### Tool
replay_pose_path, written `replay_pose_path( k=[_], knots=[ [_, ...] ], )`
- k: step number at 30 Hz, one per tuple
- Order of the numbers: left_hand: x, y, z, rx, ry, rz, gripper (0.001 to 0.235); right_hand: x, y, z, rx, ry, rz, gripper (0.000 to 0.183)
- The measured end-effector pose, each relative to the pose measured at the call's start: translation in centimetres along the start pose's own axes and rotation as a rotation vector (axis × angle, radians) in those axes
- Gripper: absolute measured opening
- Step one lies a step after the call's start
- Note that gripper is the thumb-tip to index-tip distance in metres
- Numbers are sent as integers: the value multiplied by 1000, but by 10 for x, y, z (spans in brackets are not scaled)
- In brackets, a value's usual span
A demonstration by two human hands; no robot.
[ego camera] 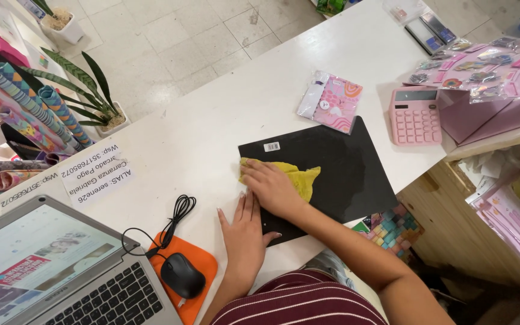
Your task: Cleaning a black clipboard with a yellow cloth on a counter
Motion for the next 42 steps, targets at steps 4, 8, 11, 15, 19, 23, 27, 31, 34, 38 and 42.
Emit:
replay_pose_path(
  k=[4, 8, 11, 15, 19, 23, 27, 31, 34, 38, 42],
  knots=[
    [-5, 2, -3, 64, -79, 46, 108, -7, -44, 10, 201, -93, 75, 34],
    [-25, 2, -3, 40, -137, -95, 89, -11, -40, 4, 232, -88, -42, 36],
    [-19, 8, -1, -48, -242, -181, 91, -25, -3, -5, 124, 32, 84, 33],
    [-9, 14, 7, -60, -202, -162, 119, -33, 23, -17, 37, 31, 170, 21],
    [-34, 15, 6, -84, -52, -379, 122, -17, -1, -19, 73, -88, 90, 19],
    [-41, 14, 6, -76, -29, -383, 121, -16, -56, -16, 218, -173, -111, 11],
    [-46, 12, 4, -96, -10, -417, 126, -19, -40, -14, 173, -170, -170, 12],
    [-41, 14, 4, -125, -29, -421, 132, -38, 15, -29, 28, -68, 49, 19],
    [-41, 16, 5, -121, -27, -422, 133, -58, 8, -41, 1, -16, 58, 21],
    [-48, 13, 5, -106, -42, -443, 129, -49, -63, -41, 139, -88, -30, 16],
    [-48, 12, 5, -118, -71, -432, 128, -24, -64, -23, 144, -167, -115, 16]
  ],
)
Point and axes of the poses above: each hand's wrist, its own z-axis towards the middle knuckle, its own x-axis out of the palm, y = z × x, the point moved 3 cm from there along z, towards the middle knuckle, and after that the axes turned 9 degrees about x, right-handed, at the moved point
